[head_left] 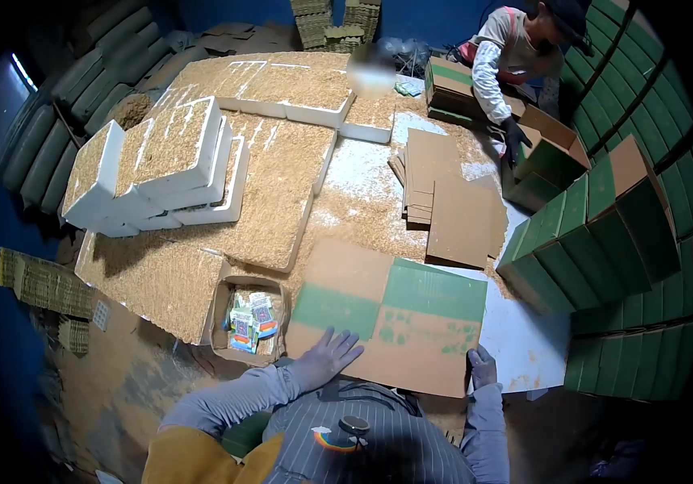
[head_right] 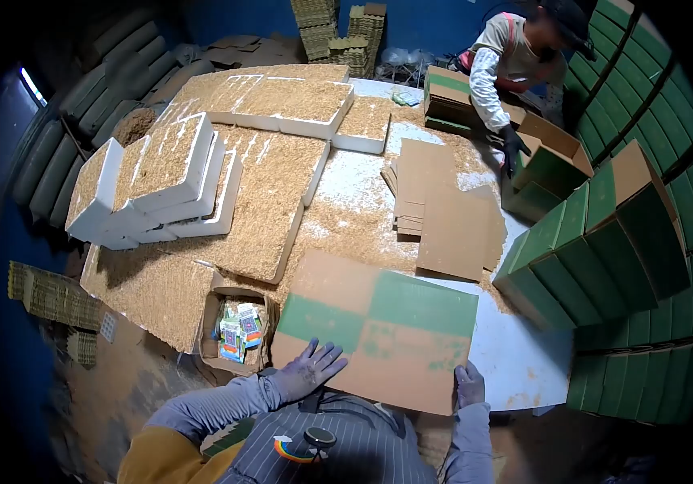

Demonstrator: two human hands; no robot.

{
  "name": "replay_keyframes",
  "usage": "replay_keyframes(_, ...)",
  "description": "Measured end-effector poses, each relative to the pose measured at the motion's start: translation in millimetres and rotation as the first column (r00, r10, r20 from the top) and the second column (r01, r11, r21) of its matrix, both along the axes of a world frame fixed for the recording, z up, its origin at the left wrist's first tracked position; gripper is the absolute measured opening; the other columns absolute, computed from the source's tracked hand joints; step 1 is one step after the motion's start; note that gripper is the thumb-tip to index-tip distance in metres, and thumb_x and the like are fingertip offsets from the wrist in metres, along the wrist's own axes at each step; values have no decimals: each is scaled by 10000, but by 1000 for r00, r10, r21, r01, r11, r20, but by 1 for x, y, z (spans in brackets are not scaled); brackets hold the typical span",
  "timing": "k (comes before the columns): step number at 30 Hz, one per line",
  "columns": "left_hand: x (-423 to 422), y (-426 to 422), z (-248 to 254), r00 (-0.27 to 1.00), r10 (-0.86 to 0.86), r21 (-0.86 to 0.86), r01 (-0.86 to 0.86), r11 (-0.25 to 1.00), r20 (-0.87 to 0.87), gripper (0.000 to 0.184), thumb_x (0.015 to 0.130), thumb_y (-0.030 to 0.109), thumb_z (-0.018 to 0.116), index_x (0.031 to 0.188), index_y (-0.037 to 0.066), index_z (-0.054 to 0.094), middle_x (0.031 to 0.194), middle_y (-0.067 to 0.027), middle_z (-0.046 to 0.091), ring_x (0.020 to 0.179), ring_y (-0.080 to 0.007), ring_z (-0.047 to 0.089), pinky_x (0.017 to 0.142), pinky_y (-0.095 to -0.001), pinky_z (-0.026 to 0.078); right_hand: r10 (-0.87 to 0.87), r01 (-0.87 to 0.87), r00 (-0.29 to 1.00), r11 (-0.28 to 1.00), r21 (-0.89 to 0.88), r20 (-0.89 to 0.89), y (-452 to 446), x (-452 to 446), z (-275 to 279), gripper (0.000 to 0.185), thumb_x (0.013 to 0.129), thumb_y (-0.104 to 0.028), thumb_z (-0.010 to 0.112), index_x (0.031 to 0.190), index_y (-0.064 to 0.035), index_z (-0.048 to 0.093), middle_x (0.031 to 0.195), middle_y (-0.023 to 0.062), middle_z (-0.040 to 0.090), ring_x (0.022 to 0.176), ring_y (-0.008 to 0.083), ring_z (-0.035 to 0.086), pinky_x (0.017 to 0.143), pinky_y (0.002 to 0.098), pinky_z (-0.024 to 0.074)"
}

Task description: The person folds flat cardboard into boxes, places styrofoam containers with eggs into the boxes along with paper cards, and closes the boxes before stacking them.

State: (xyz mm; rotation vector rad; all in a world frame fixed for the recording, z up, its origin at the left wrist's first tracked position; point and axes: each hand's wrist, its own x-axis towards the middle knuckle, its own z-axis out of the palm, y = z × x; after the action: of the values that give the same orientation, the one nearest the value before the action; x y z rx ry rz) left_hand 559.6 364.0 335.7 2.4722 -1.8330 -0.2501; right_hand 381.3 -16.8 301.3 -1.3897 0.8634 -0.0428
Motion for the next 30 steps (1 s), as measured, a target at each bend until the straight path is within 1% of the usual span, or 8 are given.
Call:
replay_keyframes(3, 8, -5, 50, 1000, -18, -108, 20, 994, 20, 491, 894, 164, 469, 1371, 55, 423, 1360, -166, 478, 1274, -312, 466, 1074, -490, 356, 61, -249, 951, 733, -633, -303, -5, 18, 93, 496, 917, -218, 618, 1351, -13, 492, 1310, 161, 566, 1203, 245, 534, 1011, 338, 406)
replay_keyframes(7, 34, -20, 200, 980, 90, -125, -113, 986, -175, 378, 911, 223, 518, 1255, 68, 550, 1125, -99, 641, 1081, -242, 621, 927, -363, 504, 249, 41, 921, 701, -712, 298, 43, 56, 249, 386, 954, -155, 526, 1317, -27, 523, 1332, 167, 546, 1265, 311, 494, 1091, 473, 346)
replay_keyframes(8, 47, -31, 219, 957, 200, 51, -194, 980, -210, 382, 915, 259, 553, 1246, 71, 579, 1072, -94, 666, 1026, -224, 641, 890, -336, 514, 493, -88, 866, -9, -996, -81, 48, 71, 265, 392, 924, -157, 557, 1298, -42, 541, 1369, 160, 508, 1270, 337, 483, 1120, 527, 294)
replay_keyframes(13, 155, -61, 219, 449, 245, 159, -221, 962, -859, 461, 858, 391, 694, 1219, 107, 661, 1105, -81, 701, 931, -146, 647, 876, -261, 477, 546, -99, 812, -219, -971, -206, 39, 114, 202, 554, 878, -238, 624, 1394, -120, 461, 1497, 108, 360, 1401, 316, 287, 1156, 561, 172)
replay_keyframes(17, 157, -56, 234, 441, 336, 222, -291, 931, -832, 487, 861, 401, 694, 1225, 80, 648, 1057, -97, 701, 928, -153, 638, 872, -275, 477, 705, 326, 696, -142, -935, 136, 32, 93, 163, 283, 901, -324, 545, 1138, -192, 623, 1140, 73, 563, 1195, 258, 460, 1133, 562, 195)
replay_keyframes(21, 111, -69, 248, 880, 474, -191, -471, 862, -30, 639, 908, 386, 630, 1454, 179, 371, 722, -175, 650, 669, -321, 671, 634, -407, 540, 782, 187, 555, 214, -959, 282, 21, 138, 204, 75, 726, -196, 570, 675, -151, 537, 672, 33, 471, 721, 248, 509, 931, 490, 399)
replay_keyframes(26, 78, -82, 218, 988, -131, -232, 109, 967, -84, 642, 907, 411, 586, 1475, 277, 318, 616, -73, 594, 497, -233, 613, 481, -352, 530, 980, -399, 173, -18, -917, -94, 76, 152, 193, 202, 859, -309, 589, 781, -129, 637, 665, 47, 561, 736, 233, 564, 907, 407, 449)
replay_keyframes(30, 95, -120, 134, 781, -136, -265, 363, 894, 610, 717, 820, 243, 613, 1477, 224, 327, 1297, -113, 486, 1256, -300, 452, 1065, -489, 359, 835, -427, -156, -539, -726, -527, 89, 137, 166, 195, 833, -72, 586, 1027, -78, 609, 1150, 114, 561, 1160, 288, 503, 985, 436, 431)
